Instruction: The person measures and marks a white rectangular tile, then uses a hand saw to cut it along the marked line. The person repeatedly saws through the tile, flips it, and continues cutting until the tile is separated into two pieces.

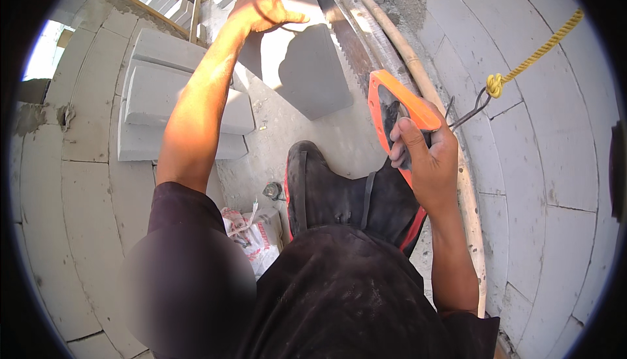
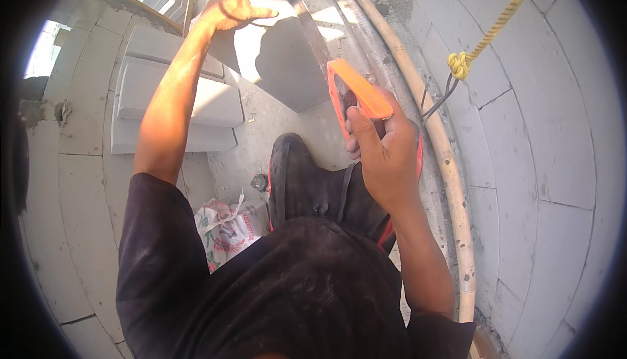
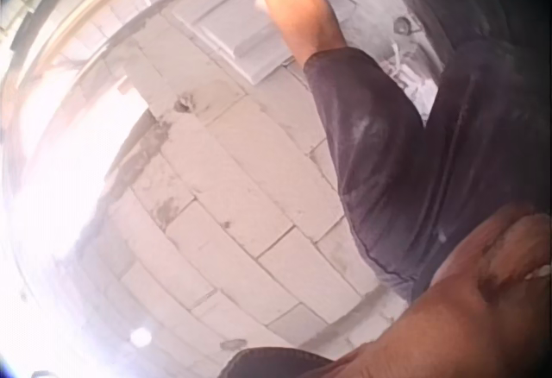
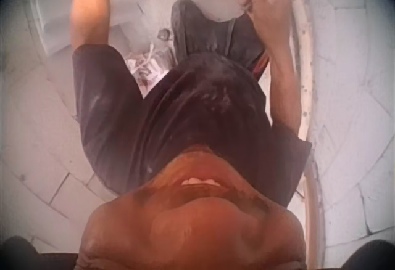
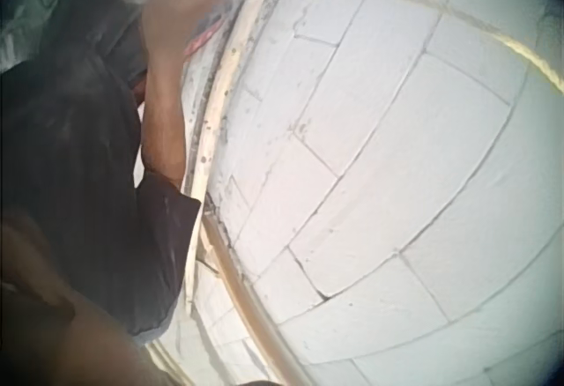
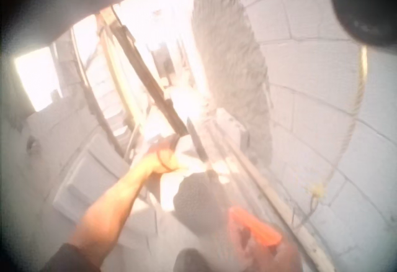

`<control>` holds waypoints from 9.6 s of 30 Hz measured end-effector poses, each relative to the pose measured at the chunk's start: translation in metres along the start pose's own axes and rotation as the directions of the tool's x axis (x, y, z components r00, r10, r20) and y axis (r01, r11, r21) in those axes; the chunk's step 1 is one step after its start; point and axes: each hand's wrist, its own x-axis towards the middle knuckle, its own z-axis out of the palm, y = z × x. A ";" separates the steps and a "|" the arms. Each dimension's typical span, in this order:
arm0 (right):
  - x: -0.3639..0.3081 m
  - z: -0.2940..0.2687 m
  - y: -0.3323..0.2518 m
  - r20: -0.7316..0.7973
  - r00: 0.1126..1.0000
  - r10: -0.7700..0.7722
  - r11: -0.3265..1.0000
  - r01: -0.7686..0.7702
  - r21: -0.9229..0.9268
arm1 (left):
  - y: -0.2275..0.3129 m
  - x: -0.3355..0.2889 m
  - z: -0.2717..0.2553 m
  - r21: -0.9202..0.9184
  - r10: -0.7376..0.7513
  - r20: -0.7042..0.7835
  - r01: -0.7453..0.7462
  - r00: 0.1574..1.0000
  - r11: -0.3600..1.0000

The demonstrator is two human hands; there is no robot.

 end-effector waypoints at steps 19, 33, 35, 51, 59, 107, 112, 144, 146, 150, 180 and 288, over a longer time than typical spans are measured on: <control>-0.034 -0.007 -0.020 0.010 1.000 0.002 0.999 -0.003 0.053 | -0.008 0.009 0.021 -0.013 0.069 -0.051 -0.069 0.996 0.998; 0.002 -0.003 -0.016 0.055 0.998 0.018 0.999 -0.020 0.035 | 0.002 0.004 0.015 -0.061 0.111 -0.048 -0.114 0.993 0.992; 0.001 -0.005 -0.020 0.059 0.997 0.049 0.998 -0.051 0.037 | 0.008 -0.004 0.009 -0.116 0.070 -0.037 -0.074 0.997 0.990; -0.019 0.004 -0.009 0.069 0.994 -0.090 0.979 0.101 -0.178 | -0.008 0.004 0.011 -0.030 0.031 -0.015 -0.031 0.999 0.999; 0.055 0.027 0.001 0.067 0.951 -0.303 0.904 0.309 -0.295 | 0.003 -0.004 0.020 -0.007 0.170 -0.144 -0.173 0.975 0.985; -0.020 0.007 -0.022 0.022 0.994 -0.111 0.972 0.113 -0.207 | -0.001 -0.002 0.008 -0.026 0.105 -0.099 -0.109 0.990 0.994; -0.018 -0.007 -0.020 0.019 0.997 -0.077 0.985 0.079 -0.151 | 0.068 -0.004 -0.044 -0.317 0.106 0.152 -0.053 0.983 0.947; 0.064 0.010 -0.033 0.134 0.990 -0.054 0.963 0.086 -0.253 | 0.031 -0.008 -0.002 0.032 -0.077 0.012 0.076 0.997 0.997; 0.064 0.011 -0.027 0.125 0.991 -0.040 0.973 0.067 -0.222 | 0.016 0.002 0.010 0.066 -0.021 -0.040 0.024 0.999 0.998; 0.063 0.027 -0.016 0.081 0.973 -0.218 0.868 0.231 -0.439 | 0.000 0.011 0.017 0.020 -0.032 -0.010 0.033 0.999 0.999; 0.060 0.006 -0.022 0.028 0.976 -0.215 0.887 0.207 -0.413 | 0.033 -0.008 -0.003 -0.004 -0.107 0.048 0.107 0.993 0.994; -0.024 -0.010 0.021 0.025 0.985 -0.169 0.916 0.167 -0.364 | 0.086 -0.014 -0.034 0.040 -0.291 0.019 0.290 0.956 0.956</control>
